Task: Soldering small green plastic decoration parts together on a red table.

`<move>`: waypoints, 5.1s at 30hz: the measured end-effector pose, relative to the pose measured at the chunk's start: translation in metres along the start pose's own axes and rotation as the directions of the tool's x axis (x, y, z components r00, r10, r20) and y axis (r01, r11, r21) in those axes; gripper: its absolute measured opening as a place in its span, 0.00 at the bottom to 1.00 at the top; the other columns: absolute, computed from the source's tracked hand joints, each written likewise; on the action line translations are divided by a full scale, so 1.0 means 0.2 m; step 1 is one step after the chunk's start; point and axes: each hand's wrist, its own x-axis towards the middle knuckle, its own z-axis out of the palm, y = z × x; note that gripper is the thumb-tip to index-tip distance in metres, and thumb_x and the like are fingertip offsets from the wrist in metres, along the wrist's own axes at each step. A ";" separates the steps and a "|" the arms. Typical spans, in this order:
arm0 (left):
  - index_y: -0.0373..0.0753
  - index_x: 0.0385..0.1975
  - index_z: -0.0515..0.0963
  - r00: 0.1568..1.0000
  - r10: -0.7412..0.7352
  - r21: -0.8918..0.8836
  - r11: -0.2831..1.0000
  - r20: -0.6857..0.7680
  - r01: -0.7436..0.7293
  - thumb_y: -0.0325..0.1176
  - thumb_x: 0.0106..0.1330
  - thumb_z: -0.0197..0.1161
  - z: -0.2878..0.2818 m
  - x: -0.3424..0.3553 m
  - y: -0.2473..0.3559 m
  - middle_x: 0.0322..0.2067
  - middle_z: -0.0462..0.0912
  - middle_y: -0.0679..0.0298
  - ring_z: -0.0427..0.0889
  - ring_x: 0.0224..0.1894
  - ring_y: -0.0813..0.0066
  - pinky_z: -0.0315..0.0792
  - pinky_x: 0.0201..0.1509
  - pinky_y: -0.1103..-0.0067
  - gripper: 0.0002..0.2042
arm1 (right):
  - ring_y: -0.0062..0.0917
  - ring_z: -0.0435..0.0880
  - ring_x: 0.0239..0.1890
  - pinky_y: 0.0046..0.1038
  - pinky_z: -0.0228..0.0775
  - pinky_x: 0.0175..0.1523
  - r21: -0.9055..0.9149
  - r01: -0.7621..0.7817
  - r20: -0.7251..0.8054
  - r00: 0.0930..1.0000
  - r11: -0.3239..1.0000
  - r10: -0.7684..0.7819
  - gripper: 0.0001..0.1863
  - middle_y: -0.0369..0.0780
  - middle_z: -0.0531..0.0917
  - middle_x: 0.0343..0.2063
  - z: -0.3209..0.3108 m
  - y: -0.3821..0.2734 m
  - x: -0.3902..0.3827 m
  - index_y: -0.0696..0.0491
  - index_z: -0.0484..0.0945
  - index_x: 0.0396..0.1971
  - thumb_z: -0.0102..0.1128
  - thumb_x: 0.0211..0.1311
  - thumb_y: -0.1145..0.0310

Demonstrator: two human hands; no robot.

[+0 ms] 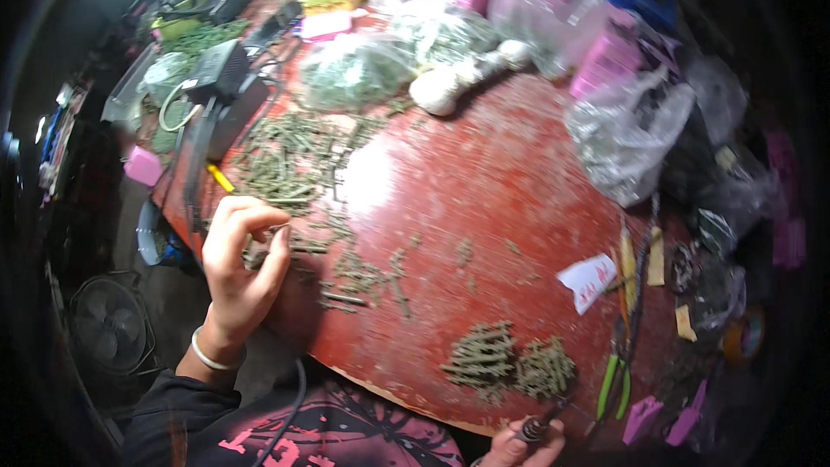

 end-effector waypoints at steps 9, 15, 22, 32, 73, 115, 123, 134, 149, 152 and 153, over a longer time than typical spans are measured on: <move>0.36 0.49 0.80 0.960 0.242 0.136 0.956 0.140 -0.261 0.21 0.53 0.71 -0.06 0.08 -0.17 0.51 0.79 0.56 0.77 0.54 0.52 0.70 0.61 0.61 0.21 | 0.17 0.71 0.23 0.19 0.64 0.27 -0.083 0.133 0.199 0.973 0.988 -0.114 0.15 0.43 0.76 0.39 0.02 -0.01 -0.05 0.67 0.71 0.49 0.57 0.74 0.70; 0.35 0.41 0.77 0.901 0.342 0.052 0.928 0.268 -0.368 0.27 0.59 0.70 0.09 0.35 -0.31 0.38 0.77 0.56 0.76 0.41 0.55 0.70 0.46 0.65 0.12 | 0.19 0.73 0.28 0.21 0.67 0.33 -0.072 0.079 0.345 0.937 0.994 -0.050 0.15 0.42 0.75 0.42 0.10 -0.05 -0.04 0.66 0.71 0.51 0.57 0.74 0.70; 0.35 0.38 0.74 0.902 0.237 0.031 0.964 0.361 -0.265 0.35 0.54 0.76 0.09 0.38 -0.25 0.40 0.72 0.52 0.73 0.43 0.52 0.69 0.47 0.64 0.19 | 0.19 0.74 0.31 0.20 0.67 0.35 -0.095 0.079 0.327 0.944 0.992 -0.044 0.17 0.43 0.75 0.44 0.11 -0.07 -0.04 0.66 0.70 0.52 0.58 0.74 0.70; 0.37 0.33 0.76 0.917 0.125 -0.255 0.967 0.380 -0.027 0.30 0.57 0.75 0.01 0.35 -0.26 0.33 0.76 0.60 0.76 0.37 0.66 0.70 0.43 0.72 0.12 | 0.23 0.75 0.35 0.21 0.69 0.38 -0.015 0.050 0.351 0.936 0.999 -0.042 0.17 0.45 0.75 0.46 0.08 -0.05 -0.05 0.67 0.70 0.51 0.59 0.73 0.70; 0.29 0.37 0.81 0.928 0.005 -0.709 0.647 0.371 0.280 0.14 0.57 0.68 0.05 -0.26 0.05 0.40 0.84 0.53 0.85 0.44 0.66 0.80 0.48 0.74 0.09 | 0.30 0.81 0.29 0.27 0.74 0.31 -0.036 0.272 0.479 0.849 0.962 -0.222 0.18 0.44 0.80 0.33 0.26 -0.14 0.06 0.61 0.78 0.46 0.74 0.61 0.68; 0.31 0.43 0.81 0.900 -0.096 -0.583 0.732 0.426 0.354 0.18 0.59 0.71 0.03 -0.17 0.20 0.35 0.80 0.62 0.79 0.35 0.81 0.73 0.39 0.83 0.12 | 0.29 0.79 0.38 0.29 0.72 0.46 0.024 0.079 0.248 0.965 0.997 -0.083 0.16 0.44 0.79 0.39 0.12 -0.09 -0.02 0.65 0.75 0.46 0.65 0.70 0.67; 0.31 0.43 0.81 0.954 0.085 -0.499 0.864 0.286 0.072 0.19 0.57 0.70 0.11 -0.16 0.26 0.33 0.81 0.61 0.80 0.32 0.76 0.75 0.34 0.81 0.14 | 0.37 0.81 0.36 0.32 0.75 0.44 -0.113 0.208 0.239 0.955 0.972 -0.177 0.15 0.48 0.81 0.36 0.08 -0.08 0.04 0.64 0.77 0.43 0.68 0.68 0.67; 0.30 0.56 0.67 0.933 -0.021 -0.616 0.746 0.359 0.253 0.15 0.61 0.68 0.15 -0.25 0.28 0.43 0.79 0.59 0.82 0.45 0.75 0.80 0.51 0.77 0.24 | 0.38 0.82 0.35 0.32 0.76 0.41 -0.131 0.236 0.229 0.952 0.963 -0.202 0.15 0.48 0.81 0.36 0.07 -0.09 0.05 0.64 0.78 0.43 0.70 0.66 0.68; 0.28 0.54 0.69 0.933 0.014 -0.535 0.822 0.359 0.193 0.13 0.59 0.69 0.13 -0.26 0.29 0.43 0.81 0.56 0.86 0.45 0.72 0.82 0.47 0.78 0.24 | 0.39 0.82 0.34 0.32 0.77 0.40 -0.170 0.291 0.341 0.914 0.942 -0.221 0.15 0.48 0.81 0.35 0.13 -0.15 0.08 0.66 0.80 0.45 0.71 0.63 0.74; 0.28 0.54 0.70 0.941 0.016 -0.552 0.813 0.339 0.185 0.12 0.59 0.68 0.14 -0.26 0.29 0.43 0.80 0.56 0.86 0.45 0.72 0.82 0.46 0.79 0.23 | 0.39 0.82 0.34 0.32 0.77 0.40 -0.161 0.282 0.338 0.916 0.946 -0.216 0.14 0.48 0.81 0.35 0.13 -0.15 0.08 0.66 0.80 0.44 0.71 0.63 0.74; 0.28 0.54 0.70 0.941 0.016 -0.552 0.813 0.338 0.184 0.12 0.59 0.68 0.14 -0.27 0.29 0.43 0.80 0.56 0.86 0.45 0.72 0.82 0.46 0.79 0.23 | 0.39 0.82 0.34 0.32 0.77 0.40 -0.161 0.283 0.338 0.916 0.946 -0.216 0.14 0.48 0.81 0.35 0.13 -0.15 0.08 0.66 0.80 0.44 0.71 0.63 0.74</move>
